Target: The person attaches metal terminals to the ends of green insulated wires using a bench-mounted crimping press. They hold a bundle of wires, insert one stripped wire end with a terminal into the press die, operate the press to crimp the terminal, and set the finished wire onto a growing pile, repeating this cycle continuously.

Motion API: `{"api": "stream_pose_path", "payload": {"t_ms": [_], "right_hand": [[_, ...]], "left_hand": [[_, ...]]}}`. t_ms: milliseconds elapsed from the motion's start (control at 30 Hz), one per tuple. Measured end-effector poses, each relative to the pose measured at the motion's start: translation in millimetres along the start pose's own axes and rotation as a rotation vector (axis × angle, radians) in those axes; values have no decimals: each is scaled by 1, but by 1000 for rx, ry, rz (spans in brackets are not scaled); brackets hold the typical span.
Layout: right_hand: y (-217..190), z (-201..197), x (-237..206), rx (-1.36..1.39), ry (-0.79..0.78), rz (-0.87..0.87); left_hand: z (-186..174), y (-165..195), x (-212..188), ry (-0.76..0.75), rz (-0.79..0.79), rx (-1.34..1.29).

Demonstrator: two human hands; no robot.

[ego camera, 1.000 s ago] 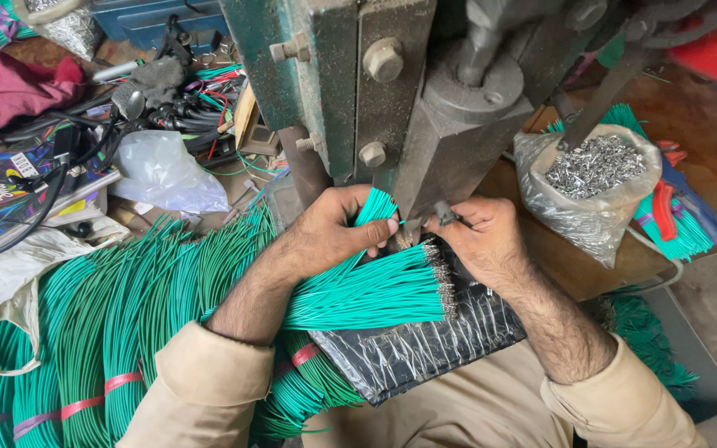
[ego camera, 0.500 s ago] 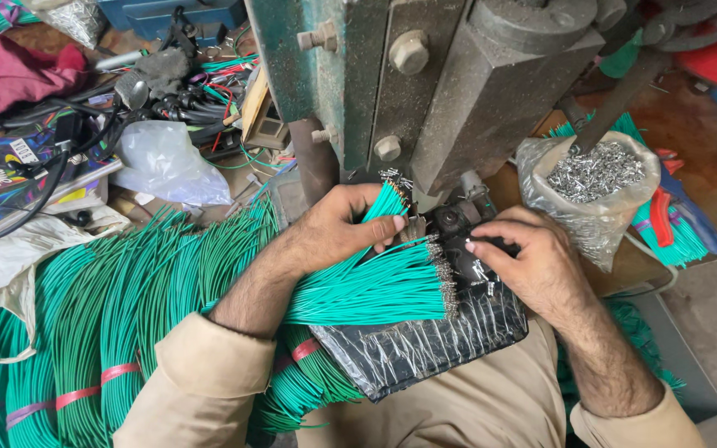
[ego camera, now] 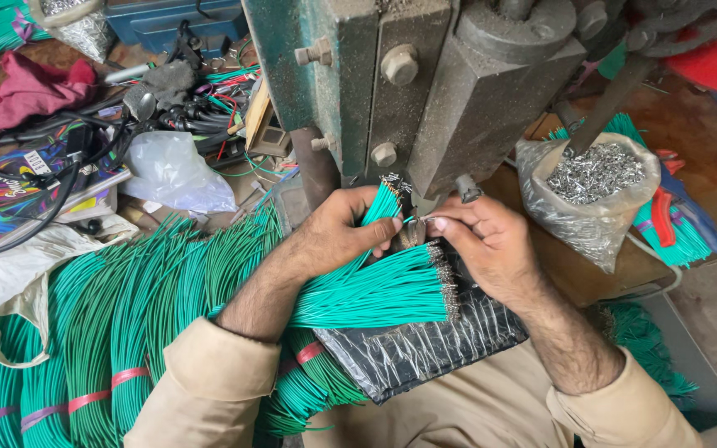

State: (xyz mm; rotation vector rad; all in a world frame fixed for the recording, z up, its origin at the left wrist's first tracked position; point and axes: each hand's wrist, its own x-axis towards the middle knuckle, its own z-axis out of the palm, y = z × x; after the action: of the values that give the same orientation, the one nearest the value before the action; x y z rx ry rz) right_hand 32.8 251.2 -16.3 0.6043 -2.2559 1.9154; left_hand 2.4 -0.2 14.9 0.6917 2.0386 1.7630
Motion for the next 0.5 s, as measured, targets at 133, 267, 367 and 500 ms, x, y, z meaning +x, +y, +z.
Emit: {"api": "stream_pose_path", "payload": {"t_ms": [133, 267, 367, 500], "right_hand": [[2, 3, 9, 122, -21, 102], [8, 2, 11, -69, -9, 105], [10, 1, 11, -101, -4, 88], [8, 0, 12, -166, 2, 96]], "left_hand": [[-1, 2, -2, 4, 21, 18], [-2, 2, -1, -7, 8, 12], [-2, 1, -1, -20, 19, 8], [-1, -3, 0, -24, 42, -11]]}}
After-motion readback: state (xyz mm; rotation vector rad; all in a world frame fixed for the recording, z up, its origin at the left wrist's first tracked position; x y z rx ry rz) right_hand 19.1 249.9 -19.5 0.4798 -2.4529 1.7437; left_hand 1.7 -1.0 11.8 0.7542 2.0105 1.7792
